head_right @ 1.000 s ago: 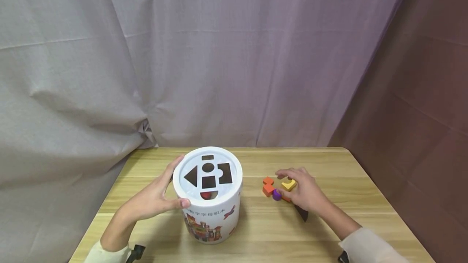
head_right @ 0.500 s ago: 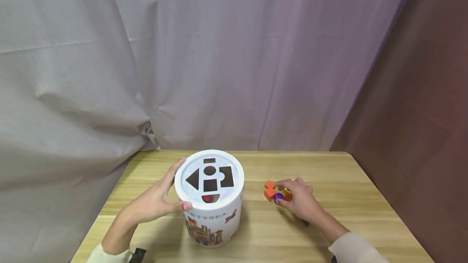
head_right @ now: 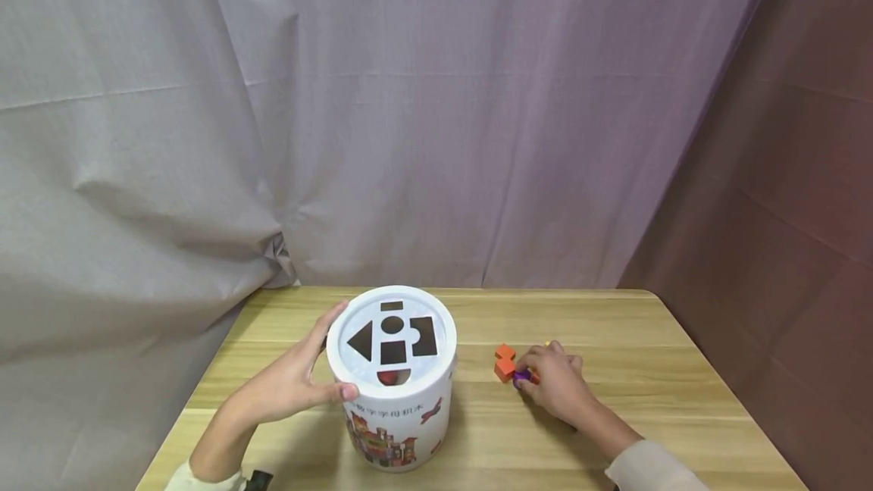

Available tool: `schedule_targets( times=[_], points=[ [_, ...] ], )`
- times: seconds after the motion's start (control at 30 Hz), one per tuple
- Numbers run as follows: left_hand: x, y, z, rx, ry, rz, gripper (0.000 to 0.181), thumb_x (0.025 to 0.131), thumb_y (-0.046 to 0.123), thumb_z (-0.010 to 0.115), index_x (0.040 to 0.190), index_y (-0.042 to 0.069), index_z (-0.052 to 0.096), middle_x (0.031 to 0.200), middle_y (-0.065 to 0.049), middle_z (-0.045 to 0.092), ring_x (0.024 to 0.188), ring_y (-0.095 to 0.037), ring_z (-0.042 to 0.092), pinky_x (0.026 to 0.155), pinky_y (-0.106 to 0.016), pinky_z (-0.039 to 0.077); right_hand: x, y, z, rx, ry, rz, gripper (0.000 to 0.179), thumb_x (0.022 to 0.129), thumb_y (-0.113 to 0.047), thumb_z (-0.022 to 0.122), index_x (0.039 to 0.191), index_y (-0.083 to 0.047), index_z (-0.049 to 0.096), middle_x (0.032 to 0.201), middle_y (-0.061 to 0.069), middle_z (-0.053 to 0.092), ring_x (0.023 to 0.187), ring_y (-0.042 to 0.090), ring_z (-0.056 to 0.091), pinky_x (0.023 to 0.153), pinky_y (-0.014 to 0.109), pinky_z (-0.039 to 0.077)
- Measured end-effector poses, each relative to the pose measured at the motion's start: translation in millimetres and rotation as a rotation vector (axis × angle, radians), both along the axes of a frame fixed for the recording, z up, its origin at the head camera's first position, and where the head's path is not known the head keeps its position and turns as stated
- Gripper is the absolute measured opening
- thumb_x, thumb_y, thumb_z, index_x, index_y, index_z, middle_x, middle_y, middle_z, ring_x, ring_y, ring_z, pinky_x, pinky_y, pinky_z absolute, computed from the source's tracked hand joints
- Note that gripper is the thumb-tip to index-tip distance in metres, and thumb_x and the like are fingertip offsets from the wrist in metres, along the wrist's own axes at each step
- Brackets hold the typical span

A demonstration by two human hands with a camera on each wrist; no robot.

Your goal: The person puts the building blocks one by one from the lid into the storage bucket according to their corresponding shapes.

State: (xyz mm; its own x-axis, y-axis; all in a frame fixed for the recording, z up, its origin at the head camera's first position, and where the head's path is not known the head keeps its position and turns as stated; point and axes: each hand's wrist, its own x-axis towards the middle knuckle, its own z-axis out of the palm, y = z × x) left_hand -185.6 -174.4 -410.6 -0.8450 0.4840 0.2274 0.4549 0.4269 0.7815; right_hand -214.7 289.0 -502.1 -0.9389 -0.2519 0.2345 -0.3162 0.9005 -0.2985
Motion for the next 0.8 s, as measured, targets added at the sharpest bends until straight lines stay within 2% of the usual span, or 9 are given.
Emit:
schedule_targets(
  times=[0.27,0.53,0.8],
  points=[
    [0.1,-0.3,-1.1,-0.011,0.000,0.005,0.133,0.084,0.050,0.097,0.179,0.021,0.008,0.182,-0.021,0.027,0.165,-0.045,0.035,0.130,-0.075,0.031,3.7,2,8.6,-0.016,0.030,0.011,0.019,0.085,-0.017,0.096,0.098,-0.024,0.084,0.106,-0.007,0.080,0.092,0.013,0.052,0.077,0.039,0.032],
    [-0.8,-1.0,-3.2,-0.013,0.025,-0.007,0.133,0.085,0.047,0.097,0.179,0.018,0.008,0.181,-0.024,0.029,0.163,-0.050,0.036,0.127,-0.078,0.032,11.4,5,22.1,-0.048,0.097,0.048,0.020,0.085,-0.019,0.097,0.098,-0.026,0.083,0.106,-0.009,0.079,0.095,0.016,0.056,0.079,0.039,0.036],
    [-1.1,-1.9,-1.6,-0.007,0.021,-0.004,0.132,0.084,0.049,0.096,0.179,0.022,0.008,0.182,-0.021,0.027,0.164,-0.047,0.035,0.129,-0.076,0.032,12.2,10,31.9,-0.059,0.264,0.121,0.026,0.080,-0.019,0.100,0.098,-0.026,0.083,0.102,-0.011,0.078,0.088,0.007,0.052,0.074,0.029,0.035]
  ],
)
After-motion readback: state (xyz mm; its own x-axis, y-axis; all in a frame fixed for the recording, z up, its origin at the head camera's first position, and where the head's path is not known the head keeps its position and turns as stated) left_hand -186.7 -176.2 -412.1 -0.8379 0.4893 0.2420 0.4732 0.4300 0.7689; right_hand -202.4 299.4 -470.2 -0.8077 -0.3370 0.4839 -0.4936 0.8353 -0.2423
